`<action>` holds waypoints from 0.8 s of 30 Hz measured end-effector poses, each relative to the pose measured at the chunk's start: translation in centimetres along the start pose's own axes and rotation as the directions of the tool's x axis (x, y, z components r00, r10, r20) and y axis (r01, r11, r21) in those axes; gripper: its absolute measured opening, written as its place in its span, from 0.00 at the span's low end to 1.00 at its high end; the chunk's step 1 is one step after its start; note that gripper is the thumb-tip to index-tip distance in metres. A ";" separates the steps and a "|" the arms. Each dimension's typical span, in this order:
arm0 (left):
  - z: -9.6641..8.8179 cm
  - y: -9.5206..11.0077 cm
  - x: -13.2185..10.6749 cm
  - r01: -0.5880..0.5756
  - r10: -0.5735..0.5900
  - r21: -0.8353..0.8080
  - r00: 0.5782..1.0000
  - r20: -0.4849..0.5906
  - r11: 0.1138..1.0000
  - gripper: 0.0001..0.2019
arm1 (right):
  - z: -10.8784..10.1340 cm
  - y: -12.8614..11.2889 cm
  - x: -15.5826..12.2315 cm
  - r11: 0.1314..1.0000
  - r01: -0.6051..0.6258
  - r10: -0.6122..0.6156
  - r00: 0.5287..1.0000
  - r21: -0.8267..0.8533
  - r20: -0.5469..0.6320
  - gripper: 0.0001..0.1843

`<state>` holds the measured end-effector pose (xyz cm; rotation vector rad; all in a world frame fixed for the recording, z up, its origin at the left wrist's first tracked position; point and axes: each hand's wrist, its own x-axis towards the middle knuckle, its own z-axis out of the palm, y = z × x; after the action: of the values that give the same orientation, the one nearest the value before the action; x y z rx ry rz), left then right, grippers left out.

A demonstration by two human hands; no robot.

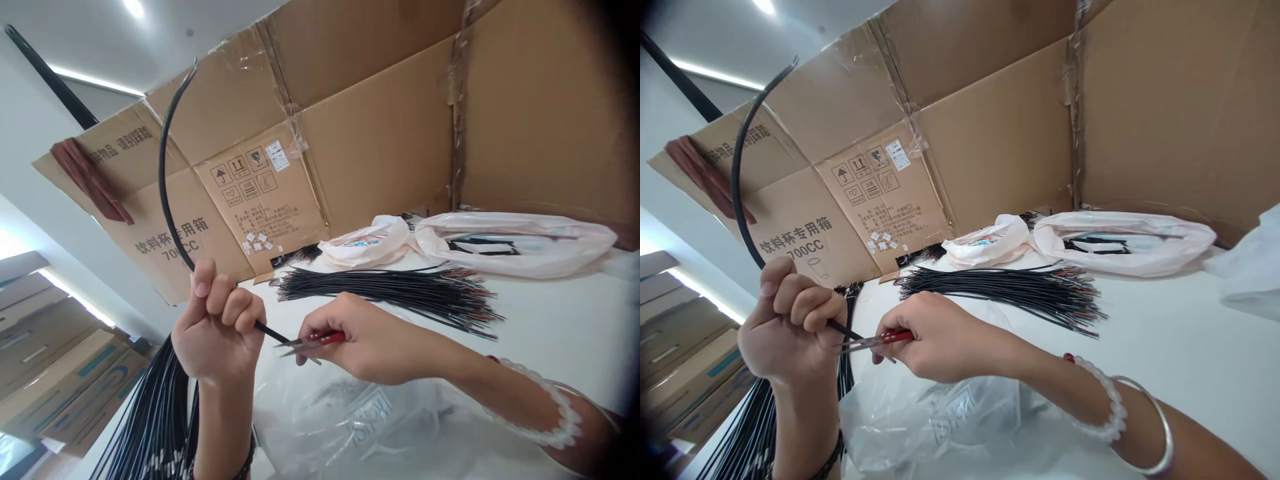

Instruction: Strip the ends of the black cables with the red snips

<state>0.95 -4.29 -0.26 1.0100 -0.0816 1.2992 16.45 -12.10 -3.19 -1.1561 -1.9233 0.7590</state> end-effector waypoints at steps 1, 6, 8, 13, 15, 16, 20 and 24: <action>0.0 0.0 -0.1 -0.005 0.005 0.028 1.000 -0.002 1.000 0.14 | -0.1 -0.2 -0.2 0.992 0.042 -0.046 0.999 -0.120 -0.025 0.09; 0.2 0.4 -0.7 -0.025 0.039 0.236 0.998 -0.056 0.971 0.15 | 0.0 -0.3 -1.0 0.779 0.210 -0.239 0.970 -0.591 0.029 0.08; 0.3 0.5 -1.0 -0.030 0.044 0.242 0.998 -0.053 0.970 0.15 | 0.4 -0.2 -1.2 0.624 0.258 -0.326 0.944 -0.737 0.055 0.07; 0.5 0.5 -1.5 -0.030 0.031 0.067 0.999 -0.020 0.997 0.14 | 1.7 -0.3 -1.8 0.374 0.256 -0.547 0.837 -0.891 0.011 0.14; 0.6 0.5 -1.6 -0.030 0.031 0.051 0.999 -0.011 0.998 0.14 | 1.8 -0.3 -1.8 0.377 0.258 -0.568 0.823 -0.890 -0.002 0.14; 0.6 0.4 -1.6 -0.041 0.042 0.057 0.999 -0.005 0.998 0.14 | 1.8 -0.3 -1.7 0.391 0.264 -0.562 0.827 -0.882 -0.002 0.15; 0.4 0.4 -1.6 -0.078 0.074 0.093 0.996 0.045 0.993 0.15 | 1.5 -0.4 -1.4 0.497 0.288 -0.438 0.897 -0.819 0.050 0.13; 0.4 0.5 -1.9 -0.095 0.088 0.025 0.975 0.202 0.995 0.14 | 1.5 -0.3 -1.5 0.651 0.329 -0.375 0.923 -0.684 0.087 0.09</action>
<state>0.09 -6.00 -0.83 1.1767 -0.2637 1.2815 15.48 -13.71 -4.22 -1.1218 -2.3580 -0.2597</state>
